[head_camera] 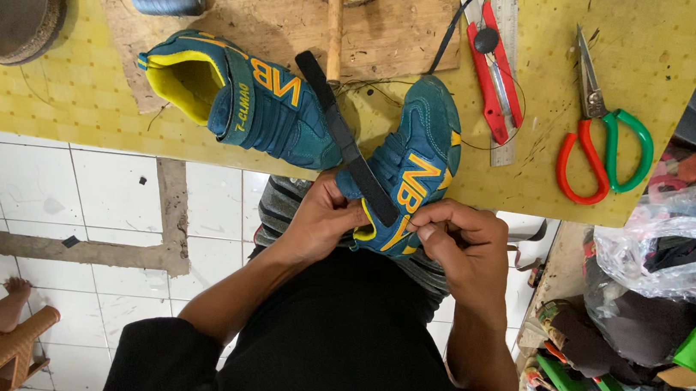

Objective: The person uses a knife to pry open the strap of a blue and yellow sneaker. They then use a needle and thread to sew the strap back onto the shoe, pulling the thread tight to secure it.

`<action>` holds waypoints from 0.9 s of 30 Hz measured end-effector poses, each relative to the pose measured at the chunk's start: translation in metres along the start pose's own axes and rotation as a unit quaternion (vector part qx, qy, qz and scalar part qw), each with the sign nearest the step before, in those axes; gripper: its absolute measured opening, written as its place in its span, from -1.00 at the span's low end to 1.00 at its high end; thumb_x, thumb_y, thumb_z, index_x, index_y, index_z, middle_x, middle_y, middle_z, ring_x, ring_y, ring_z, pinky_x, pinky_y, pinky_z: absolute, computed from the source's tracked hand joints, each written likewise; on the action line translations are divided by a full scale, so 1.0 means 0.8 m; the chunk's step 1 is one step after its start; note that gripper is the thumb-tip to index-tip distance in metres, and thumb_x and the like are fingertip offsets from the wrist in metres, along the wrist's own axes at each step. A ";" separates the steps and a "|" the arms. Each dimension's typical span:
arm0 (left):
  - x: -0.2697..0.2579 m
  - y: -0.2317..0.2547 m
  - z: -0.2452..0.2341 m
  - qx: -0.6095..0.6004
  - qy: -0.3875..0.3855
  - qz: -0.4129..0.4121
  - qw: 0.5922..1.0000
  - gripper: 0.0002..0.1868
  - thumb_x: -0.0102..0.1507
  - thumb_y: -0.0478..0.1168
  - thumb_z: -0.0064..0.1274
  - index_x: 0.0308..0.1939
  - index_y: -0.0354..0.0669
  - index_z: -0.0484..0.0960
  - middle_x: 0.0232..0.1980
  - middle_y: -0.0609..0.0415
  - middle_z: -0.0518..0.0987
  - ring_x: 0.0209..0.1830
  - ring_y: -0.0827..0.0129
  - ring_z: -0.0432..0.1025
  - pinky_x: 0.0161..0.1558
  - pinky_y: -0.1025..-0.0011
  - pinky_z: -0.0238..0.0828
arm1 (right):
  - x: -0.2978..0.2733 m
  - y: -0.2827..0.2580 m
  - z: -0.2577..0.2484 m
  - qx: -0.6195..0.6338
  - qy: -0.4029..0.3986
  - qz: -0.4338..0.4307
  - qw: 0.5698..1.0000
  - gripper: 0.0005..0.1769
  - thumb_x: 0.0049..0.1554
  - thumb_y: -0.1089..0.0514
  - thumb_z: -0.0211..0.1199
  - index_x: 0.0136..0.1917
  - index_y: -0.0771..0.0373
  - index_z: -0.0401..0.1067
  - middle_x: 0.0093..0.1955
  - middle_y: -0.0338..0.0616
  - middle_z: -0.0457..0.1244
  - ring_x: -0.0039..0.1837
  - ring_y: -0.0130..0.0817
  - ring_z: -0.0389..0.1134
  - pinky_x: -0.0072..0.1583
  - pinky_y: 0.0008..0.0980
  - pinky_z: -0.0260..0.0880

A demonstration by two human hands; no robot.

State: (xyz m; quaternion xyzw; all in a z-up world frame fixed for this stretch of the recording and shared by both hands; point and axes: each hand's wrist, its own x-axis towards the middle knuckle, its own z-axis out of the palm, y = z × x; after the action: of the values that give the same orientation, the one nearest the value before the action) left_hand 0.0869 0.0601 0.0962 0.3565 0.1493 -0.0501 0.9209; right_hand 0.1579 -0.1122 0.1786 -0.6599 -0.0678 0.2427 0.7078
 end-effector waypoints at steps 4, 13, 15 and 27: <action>-0.002 -0.016 -0.007 -0.013 0.022 0.009 1.000 -0.78 0.19 -0.39 0.36 -0.12 -0.44 0.76 -0.31 -0.07 0.72 -0.33 0.50 0.52 -0.27 0.47 0.57 | 0.002 -0.010 0.003 -0.024 -0.006 -0.002 1.000 -0.92 0.06 0.41 0.27 -0.19 0.51 0.55 -0.61 -0.13 0.13 -0.48 -0.58 0.08 -0.38 -0.57 0.13; -0.005 -0.045 -0.029 -0.009 0.038 0.020 0.999 -0.77 0.11 -0.40 0.42 -0.17 -0.40 0.79 -0.34 -0.06 0.73 -0.33 0.51 0.51 -0.25 0.46 0.59 | 0.005 -0.016 0.005 -0.045 -0.012 -0.008 0.999 -0.93 0.07 0.39 0.29 -0.19 0.47 0.58 -0.60 -0.15 0.14 -0.45 -0.59 0.07 -0.36 -0.56 0.12; -0.008 -0.066 -0.048 0.002 0.037 0.023 0.999 -0.77 0.10 -0.40 0.43 -0.17 -0.38 0.80 -0.33 -0.05 0.73 -0.31 0.52 0.49 -0.25 0.46 0.58 | 0.005 -0.018 0.006 -0.051 -0.013 -0.009 0.999 -0.92 0.07 0.39 0.29 -0.18 0.47 0.58 -0.59 -0.14 0.15 -0.45 -0.59 0.07 -0.36 -0.56 0.12; 0.005 0.051 0.048 0.073 -0.029 0.105 0.991 -0.72 0.21 -0.29 0.26 -0.02 -0.34 0.76 -0.22 -0.07 0.70 -0.15 0.40 0.52 -0.12 0.32 0.58 | 0.004 -0.035 -0.010 -0.073 0.009 -0.069 0.995 -0.92 0.08 0.36 0.32 -0.18 0.45 0.59 -0.59 -0.22 0.11 -0.44 -0.62 0.07 -0.34 -0.57 0.11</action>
State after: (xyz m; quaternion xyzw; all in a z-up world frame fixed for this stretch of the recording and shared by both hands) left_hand 0.1083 0.0648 0.1479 0.4348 0.0800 0.0254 0.8966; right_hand 0.1711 -0.1184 0.2042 -0.7058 -0.1243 0.1814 0.6734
